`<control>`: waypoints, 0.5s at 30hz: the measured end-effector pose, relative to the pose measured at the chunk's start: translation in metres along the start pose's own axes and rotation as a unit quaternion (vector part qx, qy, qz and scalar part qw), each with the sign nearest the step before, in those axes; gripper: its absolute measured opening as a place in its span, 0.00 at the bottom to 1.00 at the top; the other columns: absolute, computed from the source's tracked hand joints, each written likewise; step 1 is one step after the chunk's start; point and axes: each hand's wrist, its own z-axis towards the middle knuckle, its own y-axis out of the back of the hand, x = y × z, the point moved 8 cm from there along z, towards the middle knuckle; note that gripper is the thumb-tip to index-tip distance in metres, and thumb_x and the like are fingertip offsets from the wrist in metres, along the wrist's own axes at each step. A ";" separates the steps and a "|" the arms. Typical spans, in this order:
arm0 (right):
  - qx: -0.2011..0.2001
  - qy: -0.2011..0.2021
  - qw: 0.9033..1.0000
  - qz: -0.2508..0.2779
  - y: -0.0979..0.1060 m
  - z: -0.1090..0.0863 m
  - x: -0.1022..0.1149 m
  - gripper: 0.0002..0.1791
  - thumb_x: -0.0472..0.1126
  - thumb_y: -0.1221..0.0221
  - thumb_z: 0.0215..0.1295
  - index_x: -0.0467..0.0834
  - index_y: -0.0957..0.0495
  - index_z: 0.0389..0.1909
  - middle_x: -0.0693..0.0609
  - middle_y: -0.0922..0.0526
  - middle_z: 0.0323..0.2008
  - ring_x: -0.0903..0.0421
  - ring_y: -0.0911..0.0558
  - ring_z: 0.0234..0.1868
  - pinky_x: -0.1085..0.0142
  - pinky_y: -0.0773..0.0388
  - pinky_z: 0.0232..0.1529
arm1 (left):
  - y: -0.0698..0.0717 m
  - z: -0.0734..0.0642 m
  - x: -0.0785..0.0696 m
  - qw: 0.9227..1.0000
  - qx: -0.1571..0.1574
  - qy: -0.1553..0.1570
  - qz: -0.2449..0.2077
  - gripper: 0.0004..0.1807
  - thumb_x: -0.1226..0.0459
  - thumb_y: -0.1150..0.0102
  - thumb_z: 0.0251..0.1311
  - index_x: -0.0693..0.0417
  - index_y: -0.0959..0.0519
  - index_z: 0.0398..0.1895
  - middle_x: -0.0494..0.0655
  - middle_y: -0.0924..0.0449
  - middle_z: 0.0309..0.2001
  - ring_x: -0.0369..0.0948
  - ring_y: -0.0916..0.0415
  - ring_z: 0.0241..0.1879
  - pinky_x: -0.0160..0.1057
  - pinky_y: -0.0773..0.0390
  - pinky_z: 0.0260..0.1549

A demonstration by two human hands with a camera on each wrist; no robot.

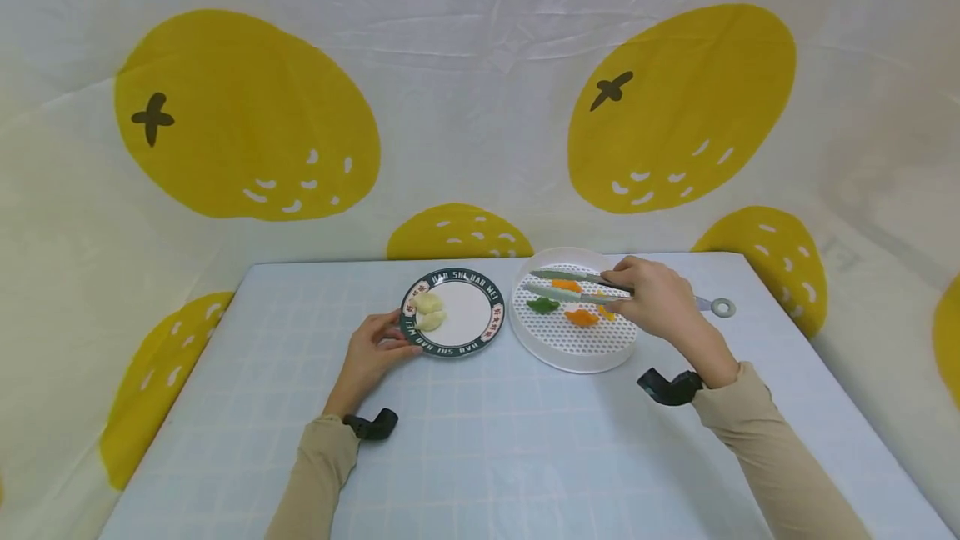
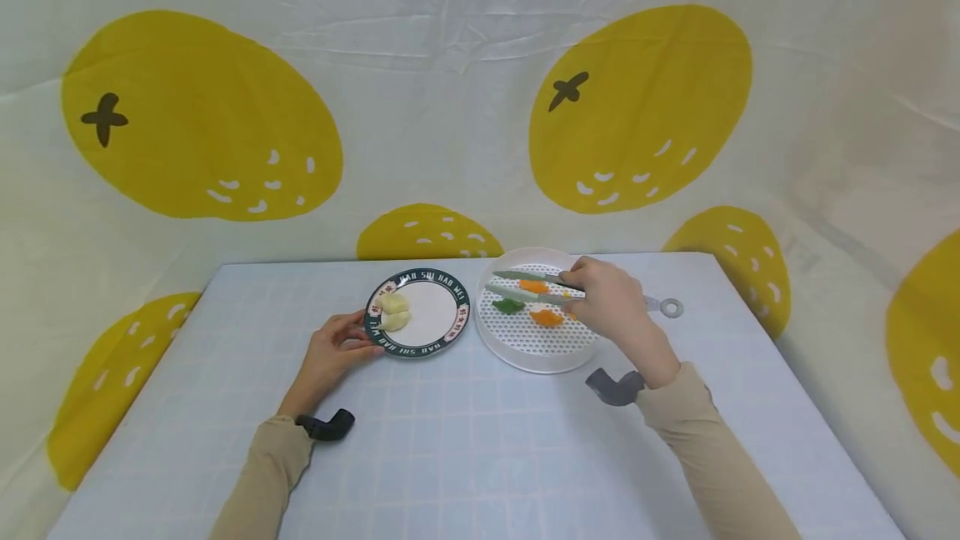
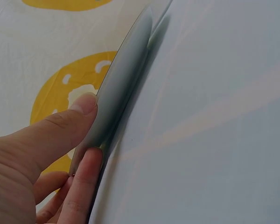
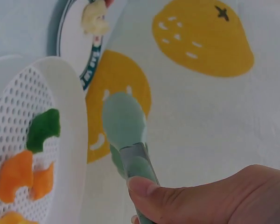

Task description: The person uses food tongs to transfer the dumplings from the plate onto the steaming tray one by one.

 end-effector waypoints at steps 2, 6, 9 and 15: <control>-0.004 0.004 1.000 0.008 -0.001 0.007 0.010 0.25 0.38 0.29 0.55 0.37 0.18 0.55 0.42 0.17 0.46 0.43 0.20 0.42 0.54 0.19 0.32 | 0.000 0.000 -0.001 1.000 0.001 0.001 -0.002 0.46 0.64 0.20 0.45 0.56 0.32 0.70 0.52 0.31 0.57 0.47 0.24 0.49 0.31 0.17 0.48; -0.013 0.015 1.000 0.022 -0.005 0.020 0.032 0.25 0.38 0.30 0.56 0.38 0.19 0.56 0.43 0.17 0.47 0.44 0.20 0.43 0.53 0.19 0.33 | 0.001 -0.001 -0.001 1.000 -0.003 0.001 0.000 0.45 0.65 0.21 0.46 0.56 0.32 0.70 0.51 0.31 0.56 0.47 0.24 0.49 0.30 0.17 0.48; -0.017 0.016 0.999 0.043 -0.009 0.029 0.047 0.26 0.39 0.29 0.56 0.39 0.19 0.57 0.45 0.17 0.47 0.45 0.20 0.43 0.54 0.19 0.33 | 0.000 -0.001 -0.002 1.000 -0.001 0.001 -0.002 0.45 0.65 0.21 0.46 0.56 0.32 0.70 0.52 0.32 0.56 0.47 0.24 0.50 0.30 0.17 0.48; -0.022 0.025 0.996 0.084 -0.023 0.045 0.072 0.26 0.39 0.26 0.53 0.40 0.17 0.55 0.46 0.17 0.46 0.47 0.20 0.42 0.56 0.20 0.34 | -0.002 0.000 -0.001 1.000 0.000 0.003 0.005 0.45 0.63 0.21 0.46 0.56 0.32 0.70 0.51 0.31 0.56 0.47 0.24 0.50 0.30 0.17 0.48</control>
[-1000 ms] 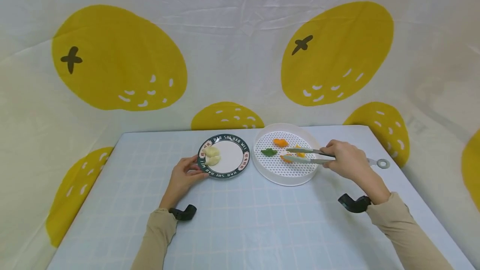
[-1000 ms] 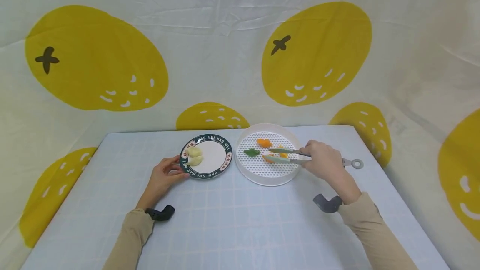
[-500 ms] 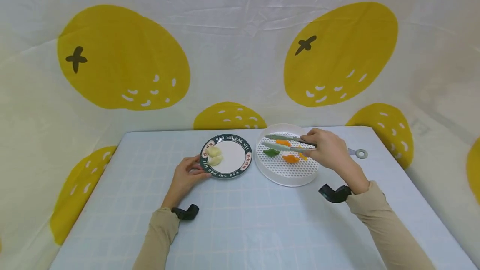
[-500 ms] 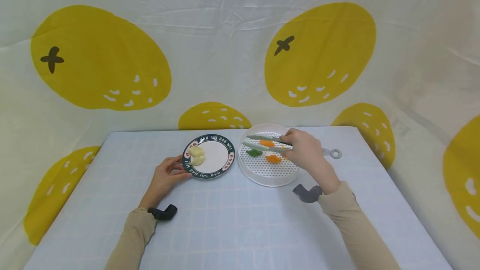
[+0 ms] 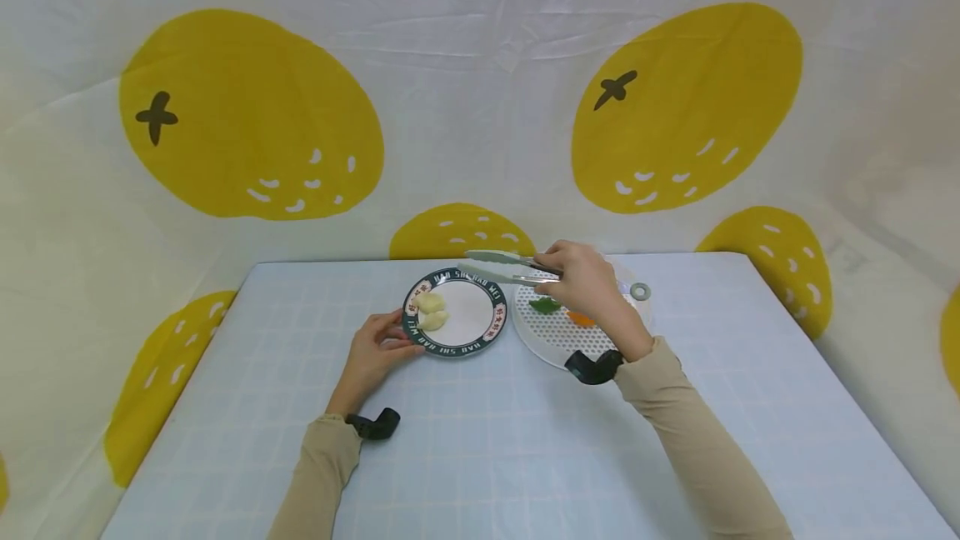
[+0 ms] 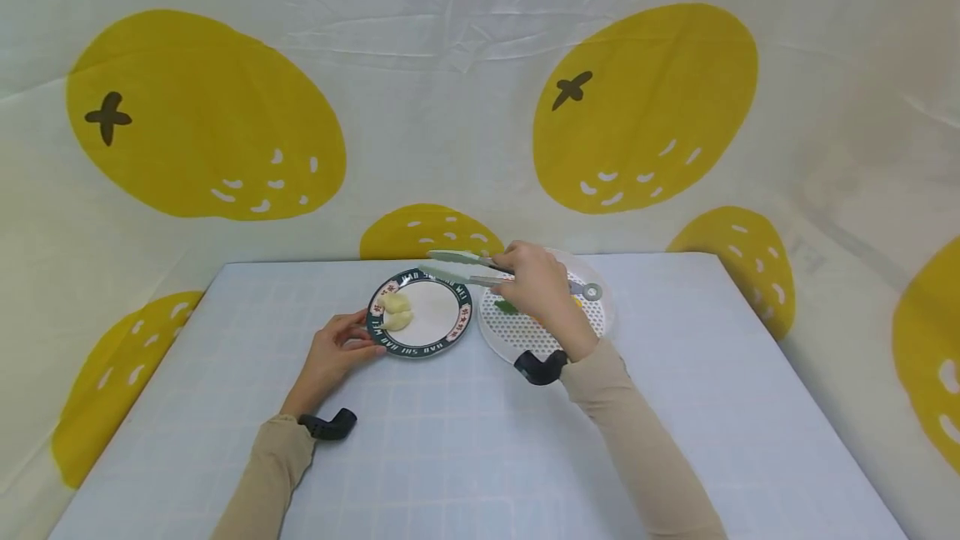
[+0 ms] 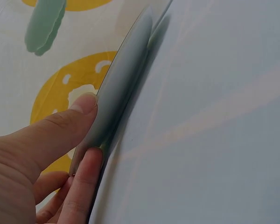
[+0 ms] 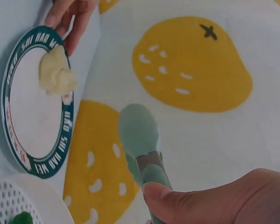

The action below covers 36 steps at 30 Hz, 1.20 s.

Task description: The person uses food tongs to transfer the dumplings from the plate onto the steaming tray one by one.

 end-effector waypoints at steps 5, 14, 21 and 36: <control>0.008 0.003 1.000 0.017 -0.025 0.011 0.012 0.27 0.41 0.26 0.53 0.42 0.17 0.56 0.46 0.17 0.47 0.46 0.20 0.43 0.57 0.22 0.33 | 0.000 0.002 0.002 1.000 -0.002 -0.004 0.005 0.46 0.62 0.21 0.46 0.57 0.32 0.71 0.52 0.32 0.57 0.47 0.24 0.51 0.30 0.18 0.48; 0.032 -0.020 0.998 0.054 -0.075 0.021 0.015 0.26 0.41 0.26 0.53 0.43 0.16 0.54 0.48 0.16 0.46 0.51 0.20 0.42 0.64 0.23 0.31 | 0.000 0.003 0.001 1.000 0.004 -0.011 -0.017 0.46 0.65 0.20 0.45 0.58 0.32 0.70 0.52 0.32 0.57 0.48 0.24 0.51 0.32 0.17 0.49; 0.046 -0.033 0.997 0.047 -0.101 0.025 0.017 0.24 0.41 0.25 0.50 0.44 0.14 0.51 0.49 0.16 0.46 0.51 0.20 0.40 0.62 0.22 0.30 | 0.001 0.002 0.001 1.000 -0.002 -0.007 -0.014 0.45 0.66 0.20 0.45 0.58 0.31 0.70 0.52 0.31 0.56 0.47 0.24 0.50 0.31 0.17 0.48; 0.093 -0.029 0.995 0.000 -0.110 0.027 0.021 0.23 0.43 0.27 0.54 0.45 0.15 0.53 0.50 0.16 0.46 0.53 0.22 0.39 0.60 0.20 0.35 | 0.001 0.002 0.001 1.000 0.001 -0.014 -0.017 0.45 0.67 0.20 0.45 0.59 0.32 0.69 0.53 0.31 0.55 0.48 0.24 0.50 0.32 0.17 0.48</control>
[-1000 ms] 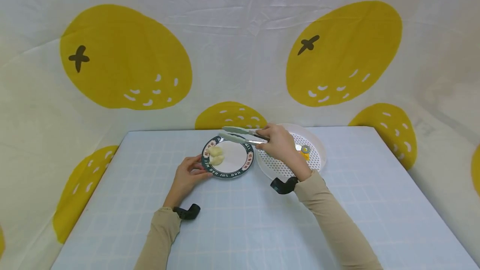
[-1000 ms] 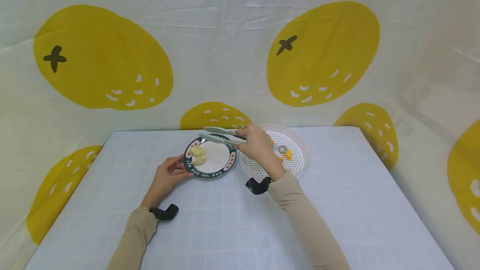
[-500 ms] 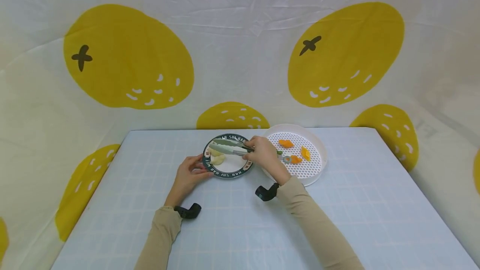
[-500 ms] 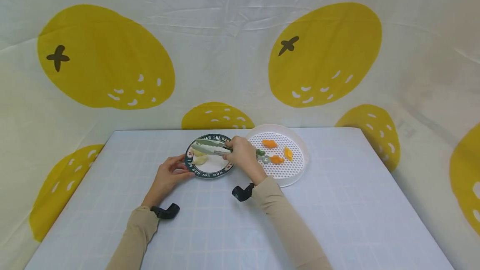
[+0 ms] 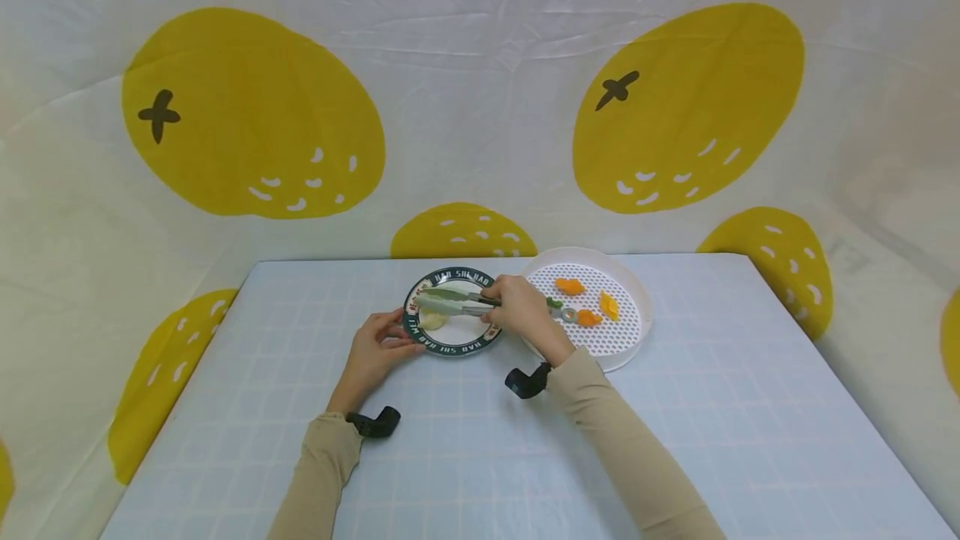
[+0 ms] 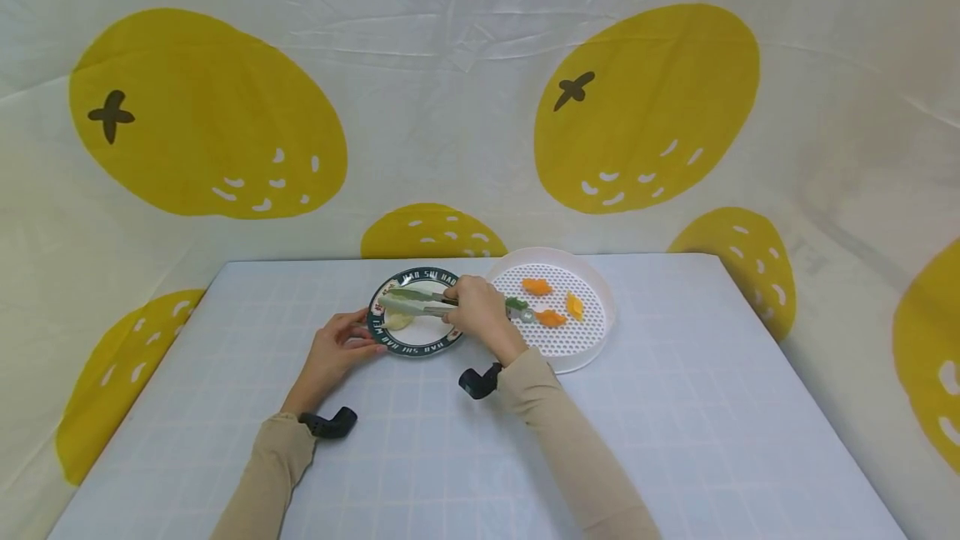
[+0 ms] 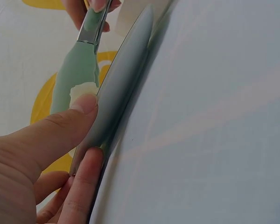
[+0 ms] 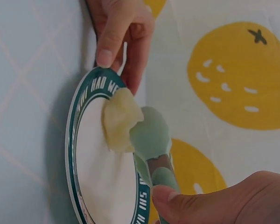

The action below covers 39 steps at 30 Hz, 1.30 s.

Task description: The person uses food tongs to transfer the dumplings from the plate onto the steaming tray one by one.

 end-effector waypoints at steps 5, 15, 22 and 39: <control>-0.005 0.011 1.000 0.001 0.001 -0.001 0.000 0.20 0.42 0.27 0.54 0.46 0.14 0.50 0.50 0.16 0.43 0.53 0.22 0.38 0.61 0.21 0.34 | -0.001 -0.001 -0.001 1.000 0.001 0.003 0.002 0.46 0.66 0.20 0.45 0.58 0.32 0.70 0.52 0.31 0.55 0.48 0.24 0.50 0.31 0.17 0.48; -0.020 0.013 1.000 0.019 0.012 -0.004 -0.003 0.20 0.41 0.27 0.55 0.44 0.14 0.50 0.49 0.15 0.44 0.52 0.21 0.40 0.61 0.22 0.33 | -0.002 -0.001 -0.002 1.000 0.001 0.000 -0.004 0.45 0.66 0.20 0.45 0.59 0.32 0.69 0.53 0.31 0.55 0.48 0.24 0.49 0.32 0.17 0.48; -0.036 0.007 0.998 0.043 0.035 -0.012 -0.014 0.20 0.39 0.28 0.55 0.43 0.14 0.50 0.50 0.15 0.45 0.50 0.20 0.43 0.60 0.21 0.37 | -0.001 -0.002 -0.003 1.000 0.001 -0.003 -0.005 0.45 0.64 0.20 0.45 0.58 0.31 0.69 0.53 0.31 0.55 0.47 0.23 0.49 0.32 0.17 0.48; -0.084 -0.053 0.995 0.026 0.093 -0.059 -0.077 0.22 0.40 0.30 0.58 0.39 0.18 0.55 0.45 0.17 0.49 0.44 0.20 0.46 0.55 0.23 0.34 | -0.001 -0.003 -0.004 1.000 0.004 0.002 0.007 0.46 0.62 0.20 0.46 0.56 0.32 0.71 0.53 0.31 0.57 0.49 0.24 0.51 0.30 0.17 0.48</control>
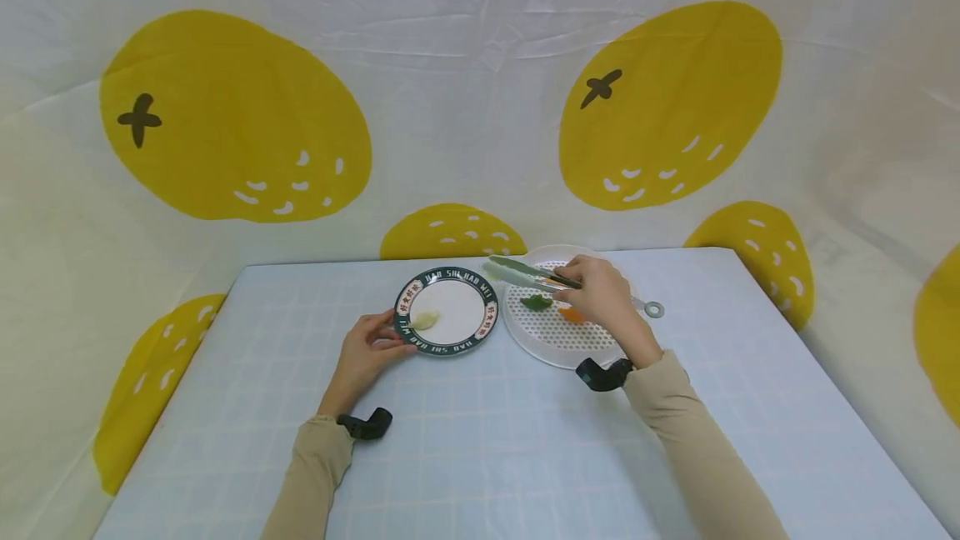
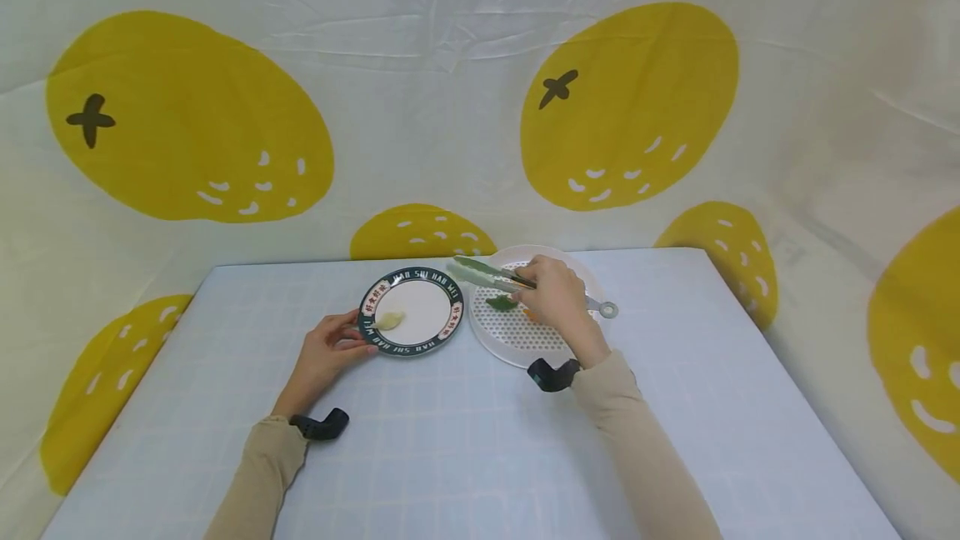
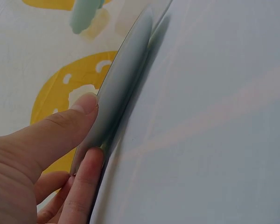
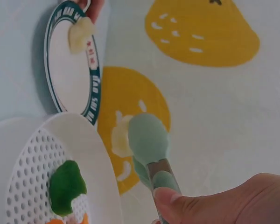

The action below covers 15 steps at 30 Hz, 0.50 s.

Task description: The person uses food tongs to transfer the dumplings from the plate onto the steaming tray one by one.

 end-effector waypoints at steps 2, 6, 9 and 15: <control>-0.004 -0.007 1.000 -0.002 0.006 -0.006 -0.007 0.22 0.40 0.30 0.58 0.39 0.17 0.54 0.45 0.17 0.48 0.44 0.21 0.45 0.55 0.23 0.36 | 0.000 0.000 0.001 1.000 0.001 0.001 0.001 0.46 0.62 0.20 0.46 0.56 0.32 0.71 0.53 0.32 0.57 0.49 0.24 0.51 0.30 0.17 0.48; -0.011 0.000 1.000 -0.006 0.017 -0.018 -0.017 0.22 0.39 0.30 0.58 0.37 0.17 0.54 0.43 0.17 0.47 0.44 0.21 0.43 0.57 0.23 0.33 | 0.000 0.000 0.001 1.000 -0.001 0.003 -0.002 0.46 0.63 0.20 0.46 0.56 0.32 0.71 0.53 0.31 0.57 0.49 0.24 0.50 0.30 0.17 0.48; -0.012 0.010 1.000 -0.014 0.024 -0.027 -0.022 0.22 0.39 0.31 0.58 0.37 0.18 0.54 0.42 0.17 0.47 0.44 0.20 0.42 0.58 0.23 0.31 | 0.000 0.000 0.001 1.000 -0.001 0.004 -0.004 0.46 0.63 0.21 0.46 0.56 0.32 0.70 0.54 0.31 0.56 0.50 0.24 0.50 0.31 0.17 0.48; 0.004 0.010 1.000 -0.027 0.032 -0.046 -0.033 0.22 0.38 0.31 0.57 0.36 0.18 0.54 0.40 0.18 0.47 0.44 0.21 0.41 0.60 0.24 0.30 | 0.000 0.002 0.004 1.000 0.000 0.011 0.006 0.46 0.63 0.21 0.47 0.56 0.33 0.71 0.54 0.32 0.58 0.49 0.24 0.51 0.29 0.18 0.48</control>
